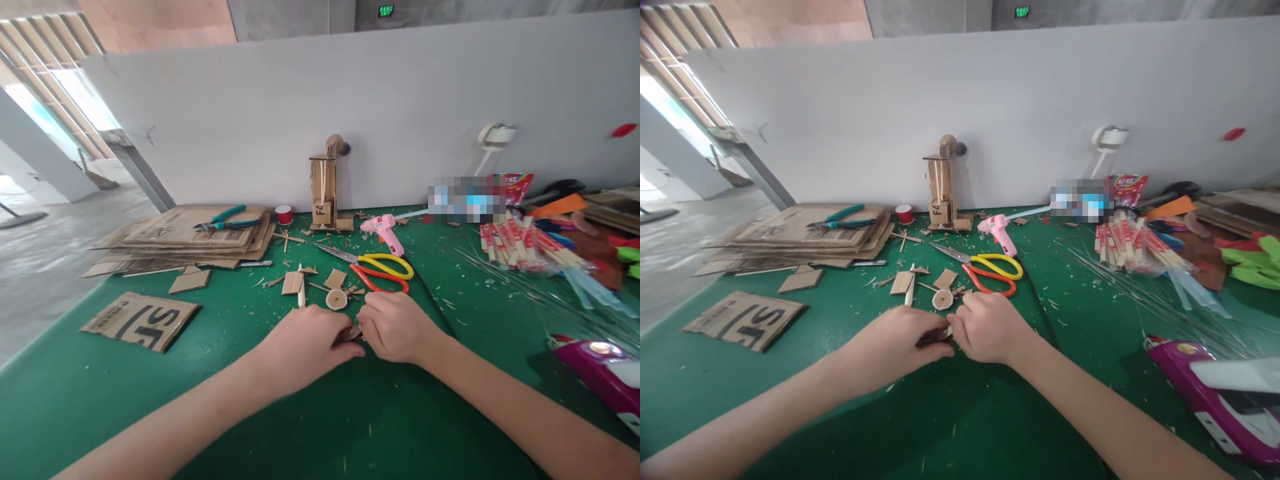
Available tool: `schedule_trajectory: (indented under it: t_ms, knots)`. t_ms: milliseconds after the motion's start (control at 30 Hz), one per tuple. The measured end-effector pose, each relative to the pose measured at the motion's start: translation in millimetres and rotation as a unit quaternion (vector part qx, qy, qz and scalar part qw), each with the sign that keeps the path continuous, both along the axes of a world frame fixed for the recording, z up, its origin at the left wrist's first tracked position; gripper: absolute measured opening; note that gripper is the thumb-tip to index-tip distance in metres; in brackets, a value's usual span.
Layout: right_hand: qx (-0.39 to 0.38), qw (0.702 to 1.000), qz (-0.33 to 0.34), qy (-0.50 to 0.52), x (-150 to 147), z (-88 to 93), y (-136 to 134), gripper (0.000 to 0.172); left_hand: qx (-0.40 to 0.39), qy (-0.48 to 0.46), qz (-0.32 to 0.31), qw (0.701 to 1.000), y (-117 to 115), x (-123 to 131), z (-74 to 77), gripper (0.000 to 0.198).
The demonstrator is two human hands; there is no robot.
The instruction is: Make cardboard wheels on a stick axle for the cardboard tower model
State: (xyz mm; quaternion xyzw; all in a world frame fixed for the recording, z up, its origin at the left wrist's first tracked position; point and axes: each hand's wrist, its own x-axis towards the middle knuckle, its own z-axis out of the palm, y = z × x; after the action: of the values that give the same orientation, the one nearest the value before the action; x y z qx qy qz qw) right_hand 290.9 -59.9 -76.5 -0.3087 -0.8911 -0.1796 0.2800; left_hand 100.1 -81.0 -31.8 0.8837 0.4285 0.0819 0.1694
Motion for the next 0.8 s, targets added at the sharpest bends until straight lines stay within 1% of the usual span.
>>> schedule_trajectory:
  t_ms: [67, 167, 233, 300, 433, 467, 567, 633, 700, 733, 767, 800]
  knots:
    - [0.011, 1.000, 0.002, -0.017, -3.5, -1.2, -2.1, 0.045, 0.024, 0.030, -0.015, 0.999, -3.2, 3.3, -3.2, 0.023]
    - [0.016, 1.000, 0.000, -0.024, -4.8, -1.6, -2.5, 0.045, 0.052, 0.025, -0.014, 0.998, -5.5, 5.9, -9.4, 0.022]
    - [0.011, 1.000, -0.002, -0.026, -4.8, -1.5, -2.2, 0.045, 0.050, 0.016, -0.010, 0.999, -5.3, 6.4, -11.8, 0.022]
    - [0.004, 0.999, -0.006, -0.032, -5.4, -1.6, -2.3, 0.045, 0.040, 0.016, -0.005, 0.999, -4.9, 6.4, -11.4, 0.022]
    - [0.010, 0.999, 0.002, -0.041, -8.8, -1.9, -4.0, 0.046, 0.046, 0.034, 0.012, 0.998, -6.1, 7.7, -5.1, 0.019]
    - [0.010, 0.999, 0.008, -0.040, -9.3, -1.8, -4.5, 0.046, 0.034, 0.028, 0.014, 0.999, -6.7, 8.4, -3.7, 0.019]
    - [0.005, 0.999, 0.024, -0.031, -9.1, -0.8, -5.2, 0.045, -0.044, -0.009, 0.014, 0.999, -7.6, 10.8, -1.8, 0.021]
    - [0.001, 0.999, 0.034, -0.021, -7.7, 0.8, -5.6, 0.043, -0.057, -0.016, 0.021, 0.998, -7.2, 11.5, -2.2, 0.023]
    - [-0.031, 0.999, 0.039, 0.017, -6.5, 3.5, -6.2, 0.040, -0.030, -0.010, 0.038, 0.999, -5.9, 10.8, -2.9, 0.022]
    - [-0.070, 0.995, 0.040, 0.057, -6.3, 5.3, -6.6, 0.035, -0.014, -0.009, 0.046, 0.999, -5.1, 10.1, -3.3, 0.021]
    - [-0.125, 0.984, 0.037, 0.121, -6.4, 7.6, -6.9, 0.030, -0.001, -0.011, 0.053, 0.999, -4.3, 9.3, -3.6, 0.020]
    - [-0.193, 0.958, 0.029, 0.208, -7.0, 10.2, -6.8, 0.025, 0.007, -0.015, 0.059, 0.998, -3.6, 8.5, -4.0, 0.018]
